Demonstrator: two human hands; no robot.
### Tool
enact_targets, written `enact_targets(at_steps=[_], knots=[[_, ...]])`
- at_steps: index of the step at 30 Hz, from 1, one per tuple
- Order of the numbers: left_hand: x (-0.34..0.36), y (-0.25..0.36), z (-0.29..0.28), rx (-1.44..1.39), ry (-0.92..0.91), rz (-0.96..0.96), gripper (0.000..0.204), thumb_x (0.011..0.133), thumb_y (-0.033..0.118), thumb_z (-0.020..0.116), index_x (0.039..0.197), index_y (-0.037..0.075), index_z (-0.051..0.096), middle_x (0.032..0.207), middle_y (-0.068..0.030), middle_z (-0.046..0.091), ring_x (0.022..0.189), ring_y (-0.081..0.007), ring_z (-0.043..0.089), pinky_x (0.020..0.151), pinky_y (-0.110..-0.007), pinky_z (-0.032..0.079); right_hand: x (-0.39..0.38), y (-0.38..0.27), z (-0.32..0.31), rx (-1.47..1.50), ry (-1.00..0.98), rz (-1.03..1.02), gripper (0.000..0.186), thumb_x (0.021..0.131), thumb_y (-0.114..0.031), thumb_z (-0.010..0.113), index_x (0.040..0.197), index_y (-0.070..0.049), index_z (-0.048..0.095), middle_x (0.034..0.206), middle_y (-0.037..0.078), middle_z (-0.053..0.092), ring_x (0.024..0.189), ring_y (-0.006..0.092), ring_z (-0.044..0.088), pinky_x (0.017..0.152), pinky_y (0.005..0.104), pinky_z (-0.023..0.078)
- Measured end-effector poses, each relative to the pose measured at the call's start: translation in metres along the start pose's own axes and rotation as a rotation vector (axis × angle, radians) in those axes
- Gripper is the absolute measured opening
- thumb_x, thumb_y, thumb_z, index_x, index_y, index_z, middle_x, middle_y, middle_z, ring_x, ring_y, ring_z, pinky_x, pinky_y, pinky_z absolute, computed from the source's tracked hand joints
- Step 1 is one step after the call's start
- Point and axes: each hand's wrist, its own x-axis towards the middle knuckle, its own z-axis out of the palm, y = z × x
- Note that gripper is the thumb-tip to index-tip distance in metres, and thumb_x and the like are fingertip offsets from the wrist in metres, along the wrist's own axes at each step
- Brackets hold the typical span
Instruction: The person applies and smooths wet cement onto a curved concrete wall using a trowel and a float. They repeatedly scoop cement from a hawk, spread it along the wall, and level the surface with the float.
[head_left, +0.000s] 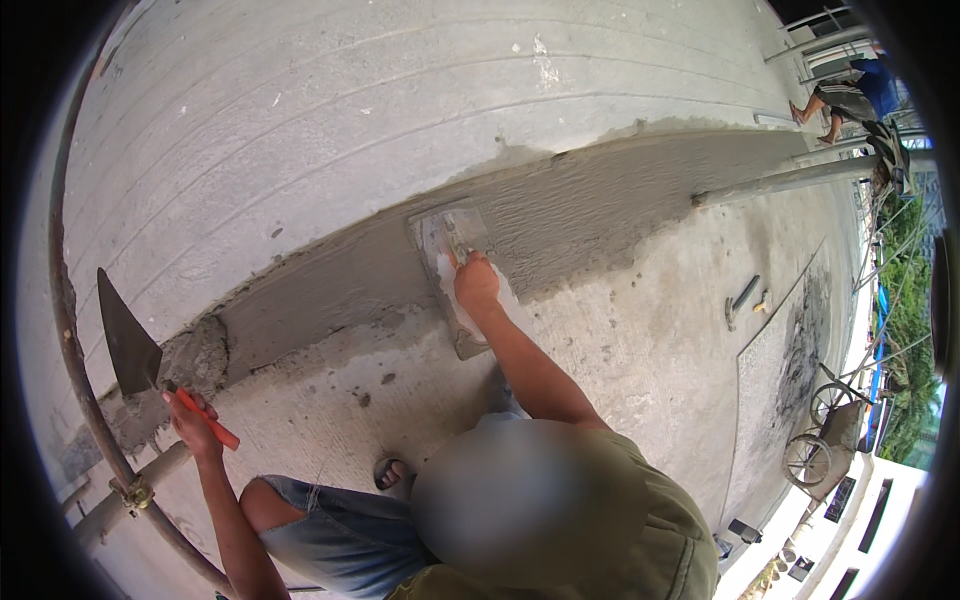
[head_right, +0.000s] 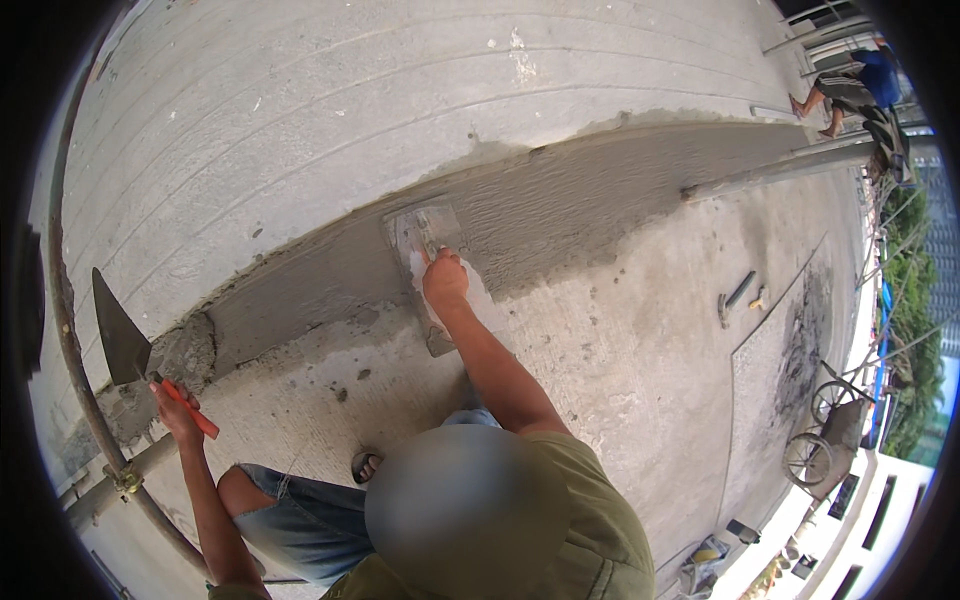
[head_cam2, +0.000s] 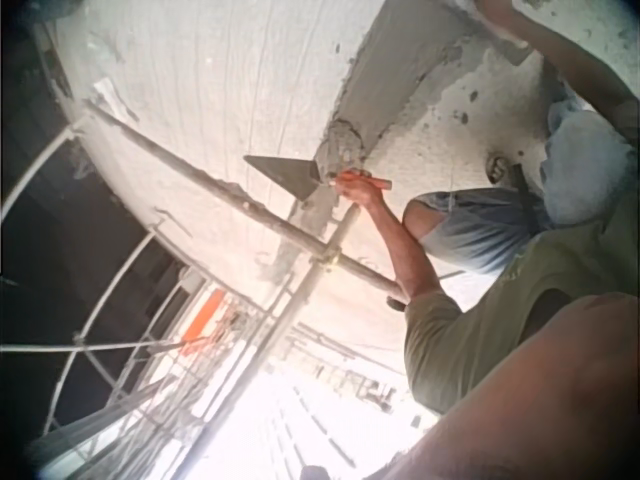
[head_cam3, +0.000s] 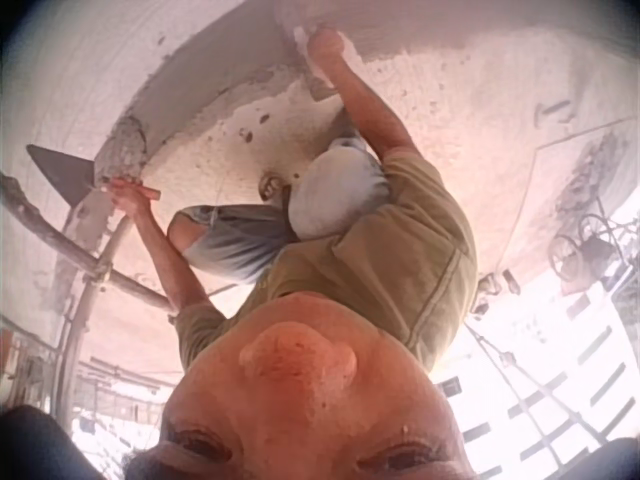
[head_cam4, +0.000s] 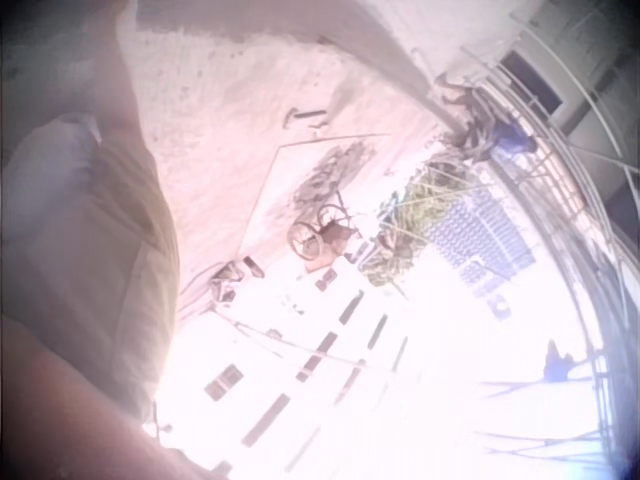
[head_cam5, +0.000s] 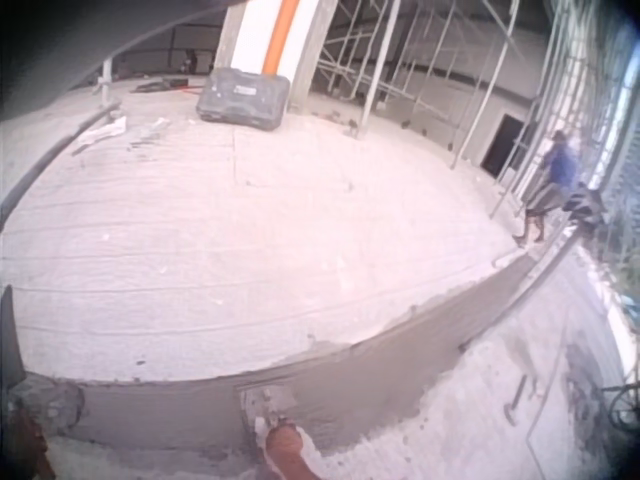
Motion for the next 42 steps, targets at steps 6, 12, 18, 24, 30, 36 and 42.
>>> enact_targets(at_steps=[6, 12, 18, 24, 30, 36, 42], knots=[[-0.001, -0.003, -0.007, -0.023, -0.019, 0.015, 0.052, 0.092, 0.059, 0.033, 0.086, 0.009, 0.044, 0.062, -0.0013, 0.043, 0.047, -0.0115, 0.042, 0.043, -0.025, 0.035, -0.021, -0.033, 0.020, 0.026, -0.062, -0.057, 0.035, 0.093, -0.031, 0.046, 0.107, 0.001, 0.049, 0.103, 0.024, 0.058, 0.092, 0.0376, 0.061, 0.081, 0.0404, 0.049], [-0.002, -0.002, -0.006, -0.025, -0.006, 0.004, 0.052, 0.092, 0.059, 0.033, 0.085, 0.009, 0.044, 0.062, -0.0014, 0.043, 0.046, -0.0116, 0.042, 0.042, -0.025, 0.035, -0.061, -0.084, 0.048, 0.078, -0.183, -0.200, 0.035, 0.093, -0.030, 0.045, 0.104, 0.004, 0.048, 0.100, 0.026, 0.058, 0.091, 0.0377, 0.061, 0.081, 0.0403, 0.049], [-0.007, 0.006, 0.001, -0.031, -0.013, 0.006, 0.051, 0.093, 0.058, 0.033, 0.085, 0.009, 0.044, 0.061, -0.0016, 0.043, 0.046, -0.0124, 0.042, 0.042, -0.026, 0.035, -0.119, -0.126, 0.035, 0.212, -0.281, -0.476, 0.029, 0.086, -0.017, 0.053, 0.105, 0.004, 0.048, 0.096, 0.025, 0.058, 0.089, 0.0389, 0.060, 0.078, 0.0426, 0.049], [-0.011, 0.009, -0.009, -0.059, 0.013, -0.011, 0.050, 0.094, 0.056, 0.031, 0.084, 0.010, 0.044, 0.061, -0.0017, 0.042, 0.046, -0.0124, 0.042, 0.042, -0.026, 0.035, -0.077, -0.081, -0.013, 0.211, -0.251, -0.367, 0.036, 0.083, -0.017, 0.054, 0.109, 0.005, 0.044, 0.091, 0.029, 0.059, 0.083, 0.0443, 0.059, 0.076, 0.0498, 0.047], [-0.019, 0.015, -0.009, -0.105, 0.022, -0.027, 0.049, 0.095, 0.055, 0.031, 0.086, 0.009, 0.045, 0.061, -0.0010, 0.042, 0.046, -0.0117, 0.041, 0.042, -0.025, 0.034, -0.027, -0.014, -0.046, 0.052, -0.088, -0.192, 0.037, 0.085, -0.020, 0.051, 0.113, 0.003, 0.041, 0.089, 0.029, 0.061, 0.086, 0.0443, 0.060, 0.076, 0.0480, 0.048], [-0.020, 0.010, -0.020, -0.130, 0.030, -0.016, 0.050, 0.095, 0.055, 0.030, 0.086, 0.009, 0.046, 0.060, -0.0008, 0.042, 0.045, -0.0121, 0.041, 0.042, -0.025, 0.034, 0.001, -0.006, -0.039, 0.063, -0.004, -0.185, 0.033, 0.084, -0.020, 0.051, 0.105, 0.005, 0.045, 0.084, 0.030, 0.061, 0.083, 0.0463, 0.059, 0.075, 0.0508, 0.047], [-0.025, 0.011, -0.027, -0.130, 0.033, -0.016, 0.051, 0.094, 0.057, 0.031, 0.088, 0.008, 0.046, 0.061, -0.0010, 0.043, 0.046, -0.0121, 0.042, 0.043, -0.025, 0.034, 0.009, -0.011, -0.016, 0.011, -0.002, -0.168, 0.030, 0.086, -0.021, 0.050, 0.102, 0.004, 0.046, 0.083, 0.030, 0.061, 0.082, 0.0455, 0.060, 0.075, 0.0490, 0.048]])
